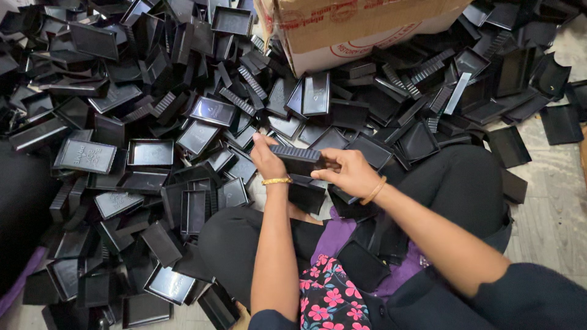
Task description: The person sits on the floor among a large pile of black plastic boxes and cardboard cartons, picks up box bases one at a time, presses a lid onto each base, and sets the assembled box back onto the pile.
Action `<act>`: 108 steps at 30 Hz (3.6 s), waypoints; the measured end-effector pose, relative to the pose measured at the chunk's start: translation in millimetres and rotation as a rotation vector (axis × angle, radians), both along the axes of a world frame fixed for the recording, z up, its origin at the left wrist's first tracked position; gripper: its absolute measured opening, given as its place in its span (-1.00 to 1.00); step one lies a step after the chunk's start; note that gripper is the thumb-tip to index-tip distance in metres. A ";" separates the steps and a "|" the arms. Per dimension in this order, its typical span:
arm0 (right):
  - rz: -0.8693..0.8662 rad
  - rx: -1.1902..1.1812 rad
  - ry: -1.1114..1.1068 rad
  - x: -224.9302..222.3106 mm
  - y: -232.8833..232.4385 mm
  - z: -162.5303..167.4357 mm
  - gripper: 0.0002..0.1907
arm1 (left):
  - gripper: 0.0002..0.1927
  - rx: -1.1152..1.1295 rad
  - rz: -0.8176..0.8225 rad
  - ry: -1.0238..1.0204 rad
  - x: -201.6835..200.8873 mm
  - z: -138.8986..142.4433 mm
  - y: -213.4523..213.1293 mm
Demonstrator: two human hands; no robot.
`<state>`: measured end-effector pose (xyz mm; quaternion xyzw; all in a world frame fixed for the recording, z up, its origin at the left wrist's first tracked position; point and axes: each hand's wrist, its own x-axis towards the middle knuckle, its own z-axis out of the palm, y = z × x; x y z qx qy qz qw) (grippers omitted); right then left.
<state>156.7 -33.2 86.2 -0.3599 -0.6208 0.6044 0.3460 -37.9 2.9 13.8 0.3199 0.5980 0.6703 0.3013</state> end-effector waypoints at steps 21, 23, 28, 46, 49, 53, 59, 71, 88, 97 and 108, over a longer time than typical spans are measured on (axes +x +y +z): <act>-0.129 0.190 -0.960 -7.6 46.1 -85.1 -0.80 | -0.66 -0.055 0.065 -0.353 -8.8 -12.3 6.7; -0.310 -0.028 -0.854 3.7 52.0 -80.9 -0.78 | -0.71 -0.113 0.015 -0.232 1.5 -16.2 12.1; 0.047 0.998 -0.860 -4.9 36.4 -83.2 -0.73 | -0.73 -0.068 -0.027 0.028 15.7 -23.4 15.6; 0.001 0.486 -0.576 -13.7 78.8 -52.9 -0.65 | -0.36 0.118 -0.510 -0.224 24.4 -23.2 2.7; 0.322 0.503 -0.471 -11.1 89.6 -40.4 -0.69 | -0.32 0.020 -0.629 -0.059 24.3 -22.6 0.1; 0.505 0.358 -0.506 7.1 107.0 -21.8 -0.69 | -0.39 0.156 -0.482 0.200 24.4 -23.1 6.2; -0.404 0.783 -1.145 12.0 160.4 -26.9 -0.37 | -0.40 0.134 -0.129 -0.399 12.1 -17.8 5.6; -0.087 0.919 -1.117 48.0 98.7 -19.9 -0.51 | -0.53 0.248 -0.277 -0.719 17.0 -13.6 10.9; 0.063 0.608 -1.492 42.1 65.4 -25.8 -0.25 | -0.31 0.157 -0.360 -0.860 12.7 -13.5 17.9; -0.240 0.049 -0.364 -6.9 19.0 -18.9 -0.16 | -0.26 0.014 -0.411 -0.901 20.0 -21.4 16.1; -0.194 -0.102 0.026 -13.3 17.8 -47.9 -0.23 | -0.21 -0.008 -0.515 -0.650 26.7 -22.1 14.3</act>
